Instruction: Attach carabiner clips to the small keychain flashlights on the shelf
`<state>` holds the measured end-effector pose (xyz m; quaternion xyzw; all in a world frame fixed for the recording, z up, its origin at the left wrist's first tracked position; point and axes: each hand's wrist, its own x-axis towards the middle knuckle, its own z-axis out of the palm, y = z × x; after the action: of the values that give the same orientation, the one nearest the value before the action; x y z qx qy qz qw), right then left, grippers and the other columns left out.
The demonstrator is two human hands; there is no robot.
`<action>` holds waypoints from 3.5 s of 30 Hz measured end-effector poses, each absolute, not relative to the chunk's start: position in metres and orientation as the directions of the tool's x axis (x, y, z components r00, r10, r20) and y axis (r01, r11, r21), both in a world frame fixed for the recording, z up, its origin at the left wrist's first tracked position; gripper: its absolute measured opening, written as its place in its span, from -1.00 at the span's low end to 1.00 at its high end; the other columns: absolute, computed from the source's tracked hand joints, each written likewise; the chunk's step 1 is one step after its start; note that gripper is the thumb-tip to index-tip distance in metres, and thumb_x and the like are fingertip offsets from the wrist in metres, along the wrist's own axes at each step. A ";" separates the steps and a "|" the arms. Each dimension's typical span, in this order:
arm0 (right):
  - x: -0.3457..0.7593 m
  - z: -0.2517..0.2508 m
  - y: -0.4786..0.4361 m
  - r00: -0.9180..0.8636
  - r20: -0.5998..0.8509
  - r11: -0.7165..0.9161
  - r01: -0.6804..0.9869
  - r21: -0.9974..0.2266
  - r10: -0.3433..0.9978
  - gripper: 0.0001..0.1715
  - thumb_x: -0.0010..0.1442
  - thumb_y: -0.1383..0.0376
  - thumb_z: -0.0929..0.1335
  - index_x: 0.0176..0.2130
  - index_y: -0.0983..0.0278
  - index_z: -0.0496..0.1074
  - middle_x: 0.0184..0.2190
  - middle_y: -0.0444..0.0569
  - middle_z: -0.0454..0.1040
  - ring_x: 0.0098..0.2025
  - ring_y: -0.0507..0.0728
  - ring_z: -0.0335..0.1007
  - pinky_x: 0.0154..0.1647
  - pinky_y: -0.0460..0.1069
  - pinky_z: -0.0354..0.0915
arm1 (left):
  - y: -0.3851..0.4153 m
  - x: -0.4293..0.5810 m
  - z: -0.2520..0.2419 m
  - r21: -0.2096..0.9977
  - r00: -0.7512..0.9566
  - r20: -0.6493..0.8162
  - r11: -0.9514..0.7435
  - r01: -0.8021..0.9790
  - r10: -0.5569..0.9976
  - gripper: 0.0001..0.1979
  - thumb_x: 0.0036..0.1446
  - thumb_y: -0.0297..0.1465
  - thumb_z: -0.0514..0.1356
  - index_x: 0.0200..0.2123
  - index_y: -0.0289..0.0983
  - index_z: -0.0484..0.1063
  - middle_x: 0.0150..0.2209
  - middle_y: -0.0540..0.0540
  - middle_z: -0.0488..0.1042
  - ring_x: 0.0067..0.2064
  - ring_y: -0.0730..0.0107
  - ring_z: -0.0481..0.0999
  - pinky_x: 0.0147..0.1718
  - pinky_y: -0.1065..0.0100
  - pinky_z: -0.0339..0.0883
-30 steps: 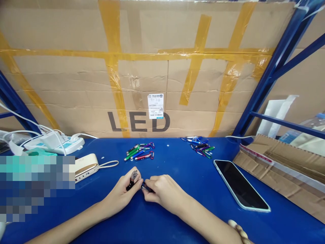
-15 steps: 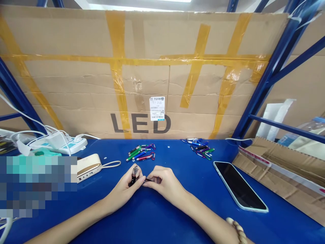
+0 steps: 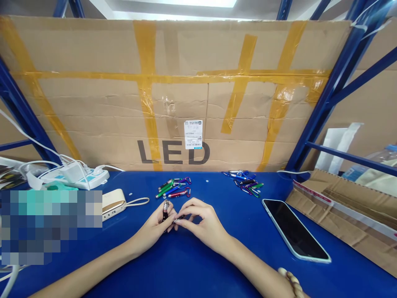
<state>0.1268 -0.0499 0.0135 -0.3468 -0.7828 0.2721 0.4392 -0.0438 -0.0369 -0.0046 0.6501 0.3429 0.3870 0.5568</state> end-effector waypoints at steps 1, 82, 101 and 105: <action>0.127 0.014 -0.050 -0.367 0.512 0.622 0.318 -0.716 0.777 -0.75 0.10 0.15 0.34 -0.36 0.27 0.52 -0.34 0.01 0.44 -0.39 0.02 0.37 -0.44 -0.10 0.36 | -0.036 -0.044 -0.005 0.992 0.456 0.114 -0.127 -0.003 0.883 -0.61 0.07 -0.06 0.06 -0.43 -0.22 0.00 -0.55 0.13 0.15 -0.53 0.58 0.16 -0.50 0.45 0.04; 0.148 -0.006 -0.025 -0.299 0.466 0.538 0.637 -0.553 0.833 -0.73 0.20 0.29 0.24 -0.22 0.23 0.51 -0.36 -0.03 0.43 -0.41 0.02 0.36 -0.40 -0.09 0.32 | -0.022 -0.056 -0.006 0.706 0.333 0.319 -0.457 0.541 0.887 -0.87 0.09 -0.34 0.08 -0.30 -0.21 0.38 -0.27 -0.06 0.43 -0.21 0.30 0.42 -0.22 0.31 0.30; 0.137 0.008 -0.038 -0.309 0.426 0.526 0.514 -0.678 0.850 -0.68 0.24 0.25 0.21 -0.07 0.25 0.42 -0.23 0.00 0.47 -0.22 0.07 0.39 -0.19 -0.02 0.32 | -0.033 -0.050 -0.002 0.917 0.369 0.190 -0.298 0.263 0.910 -0.80 0.14 -0.27 0.03 -0.22 -0.26 0.24 -0.53 0.05 0.34 -0.49 0.50 0.32 -0.48 0.46 0.16; 0.134 0.008 -0.042 -0.516 0.347 0.588 0.430 -0.685 0.783 -0.66 0.27 0.25 0.18 -0.03 0.23 0.39 -0.26 -0.05 0.47 -0.24 0.03 0.37 -0.17 -0.06 0.29 | -0.035 -0.050 0.001 0.933 0.340 0.173 -0.265 0.244 0.924 -0.78 0.13 -0.25 0.05 -0.30 -0.29 0.32 -0.55 0.03 0.34 -0.47 0.48 0.33 -0.46 0.45 0.16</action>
<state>0.1343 -0.0422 0.0081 -0.3661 -0.8284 0.2684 0.3282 -0.0504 -0.0349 0.0014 0.6931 0.4214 0.3901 0.4358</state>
